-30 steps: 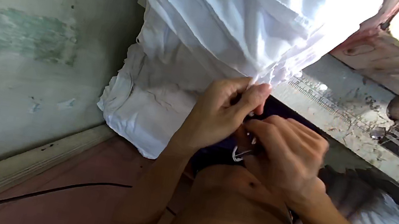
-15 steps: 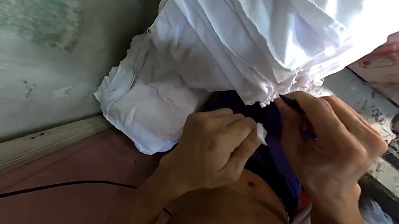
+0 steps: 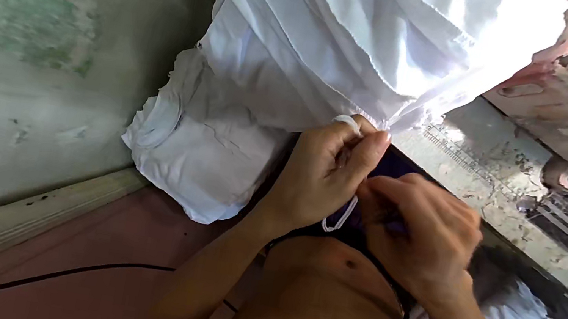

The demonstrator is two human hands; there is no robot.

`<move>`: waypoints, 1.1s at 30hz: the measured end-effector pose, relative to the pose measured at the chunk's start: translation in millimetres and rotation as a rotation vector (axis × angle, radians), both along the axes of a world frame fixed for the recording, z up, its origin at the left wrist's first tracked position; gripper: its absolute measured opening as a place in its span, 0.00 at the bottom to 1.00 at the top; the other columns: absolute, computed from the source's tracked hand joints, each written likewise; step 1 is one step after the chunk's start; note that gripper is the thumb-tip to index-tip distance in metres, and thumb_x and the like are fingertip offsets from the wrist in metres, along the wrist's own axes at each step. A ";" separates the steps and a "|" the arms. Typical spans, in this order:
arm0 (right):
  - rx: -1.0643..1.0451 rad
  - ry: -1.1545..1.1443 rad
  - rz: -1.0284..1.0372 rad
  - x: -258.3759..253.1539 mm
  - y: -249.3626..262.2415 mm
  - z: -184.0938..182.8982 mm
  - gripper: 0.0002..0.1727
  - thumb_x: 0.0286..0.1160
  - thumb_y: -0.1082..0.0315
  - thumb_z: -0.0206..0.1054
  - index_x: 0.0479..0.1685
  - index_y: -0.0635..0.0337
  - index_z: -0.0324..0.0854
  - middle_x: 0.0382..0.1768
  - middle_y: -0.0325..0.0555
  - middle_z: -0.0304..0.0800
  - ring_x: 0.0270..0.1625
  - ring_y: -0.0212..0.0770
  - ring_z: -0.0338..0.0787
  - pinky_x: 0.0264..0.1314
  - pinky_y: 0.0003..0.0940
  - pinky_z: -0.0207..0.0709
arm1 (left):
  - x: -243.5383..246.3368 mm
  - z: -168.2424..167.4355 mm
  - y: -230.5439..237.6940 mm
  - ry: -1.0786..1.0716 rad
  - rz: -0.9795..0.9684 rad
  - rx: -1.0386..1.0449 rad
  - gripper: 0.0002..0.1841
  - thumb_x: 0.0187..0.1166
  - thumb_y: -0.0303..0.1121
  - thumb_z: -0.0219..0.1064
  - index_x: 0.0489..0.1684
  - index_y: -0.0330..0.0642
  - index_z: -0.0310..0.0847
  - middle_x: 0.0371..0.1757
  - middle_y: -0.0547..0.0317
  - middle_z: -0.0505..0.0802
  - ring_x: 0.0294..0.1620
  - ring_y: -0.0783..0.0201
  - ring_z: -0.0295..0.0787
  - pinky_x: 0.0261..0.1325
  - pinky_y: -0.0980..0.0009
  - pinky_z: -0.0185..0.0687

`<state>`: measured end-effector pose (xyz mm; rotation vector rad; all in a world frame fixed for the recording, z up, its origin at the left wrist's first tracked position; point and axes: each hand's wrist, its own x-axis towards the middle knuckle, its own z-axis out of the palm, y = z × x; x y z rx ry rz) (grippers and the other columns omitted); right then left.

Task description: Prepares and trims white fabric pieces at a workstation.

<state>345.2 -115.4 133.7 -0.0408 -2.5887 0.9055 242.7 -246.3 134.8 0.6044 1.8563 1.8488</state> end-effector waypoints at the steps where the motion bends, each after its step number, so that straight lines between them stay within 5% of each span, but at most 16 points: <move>1: 0.048 -0.030 -0.057 0.2 7.9 3.0 0.15 0.81 0.54 0.67 0.43 0.58 0.85 0.23 0.45 0.84 0.24 0.38 0.80 0.27 0.33 0.69 | 1.7 0.8 -1.7 0.052 0.013 -0.030 0.13 0.87 0.27 0.56 0.27 0.40 0.76 0.20 0.68 0.77 0.18 0.82 0.69 0.22 0.87 0.66; 5: 0.318 -0.022 -0.198 -18.7 26.2 1.6 0.15 0.84 0.59 0.64 0.49 0.62 0.88 0.28 0.53 0.85 0.28 0.51 0.83 0.29 0.44 0.67 | 9.2 3.7 -10.5 0.162 0.035 -0.061 0.15 0.83 0.26 0.56 0.21 0.41 0.72 0.16 0.71 0.71 0.17 0.84 0.64 0.22 0.88 0.61; 10: 0.225 0.103 -0.064 -39.8 17.9 -2.2 0.11 0.83 0.66 0.65 0.43 0.63 0.89 0.23 0.50 0.81 0.26 0.46 0.79 0.27 0.39 0.65 | 11.5 -0.4 -9.3 0.168 -0.007 -0.020 0.16 0.82 0.25 0.58 0.18 0.39 0.72 0.17 0.68 0.72 0.18 0.82 0.65 0.22 0.87 0.61; 15: 0.100 -0.051 -0.125 -27.0 20.5 -17.3 0.18 0.77 0.56 0.70 0.43 0.65 0.86 0.24 0.49 0.84 0.22 0.42 0.81 0.23 0.35 0.67 | 19.9 -21.8 -26.4 -0.144 0.115 -0.031 0.10 0.92 0.32 0.53 0.47 0.37 0.78 0.29 0.64 0.88 0.25 0.73 0.86 0.31 0.74 0.89; 18: 0.050 -0.035 -0.032 -32.7 0.1 -21.0 0.09 0.75 0.68 0.67 0.33 0.65 0.83 0.20 0.48 0.82 0.19 0.44 0.80 0.17 0.38 0.67 | 16.3 -25.0 -21.0 -0.269 0.160 0.031 0.15 0.93 0.30 0.47 0.61 0.38 0.80 0.30 0.67 0.82 0.24 0.75 0.77 0.27 0.79 0.78; 22: 0.106 -0.006 0.084 -6.0 -16.4 -13.7 0.11 0.80 0.67 0.61 0.32 0.61 0.84 0.16 0.43 0.78 0.18 0.41 0.77 0.19 0.34 0.65 | 10.0 -12.1 -16.1 -0.143 0.042 -0.053 0.14 0.91 0.31 0.53 0.35 0.41 0.82 0.24 0.70 0.83 0.21 0.81 0.75 0.25 0.85 0.73; 25: 0.099 -0.072 -0.001 8.1 1.0 -7.9 0.19 0.82 0.52 0.66 0.34 0.60 0.87 0.18 0.46 0.82 0.21 0.42 0.80 0.24 0.36 0.69 | 14.6 -11.7 -24.4 -0.003 -0.053 -0.128 0.13 0.88 0.29 0.55 0.28 0.41 0.76 0.19 0.71 0.77 0.20 0.83 0.71 0.26 0.87 0.69; 27: 0.122 -0.132 -0.069 7.2 13.4 -7.0 0.22 0.79 0.47 0.66 0.44 0.60 0.88 0.23 0.48 0.84 0.24 0.43 0.81 0.26 0.38 0.69 | 19.7 -11.4 -30.5 0.083 -0.036 -0.138 0.14 0.86 0.28 0.56 0.24 0.40 0.74 0.18 0.70 0.74 0.20 0.84 0.67 0.25 0.88 0.64; 29: 0.191 -0.133 -0.103 -1.3 18.3 -9.1 0.18 0.80 0.54 0.64 0.49 0.61 0.86 0.26 0.50 0.84 0.27 0.47 0.82 0.27 0.41 0.66 | 23.1 -9.0 -32.4 0.157 0.006 -0.143 0.14 0.84 0.27 0.57 0.22 0.39 0.74 0.18 0.68 0.74 0.20 0.84 0.67 0.25 0.89 0.63; 33: 0.270 -0.025 -0.073 -26.5 16.5 -8.8 0.12 0.82 0.61 0.65 0.42 0.61 0.89 0.27 0.52 0.84 0.30 0.51 0.84 0.31 0.43 0.67 | 22.8 -4.9 -27.4 0.207 0.030 -0.106 0.14 0.80 0.25 0.60 0.19 0.38 0.73 0.18 0.67 0.73 0.19 0.84 0.65 0.23 0.89 0.60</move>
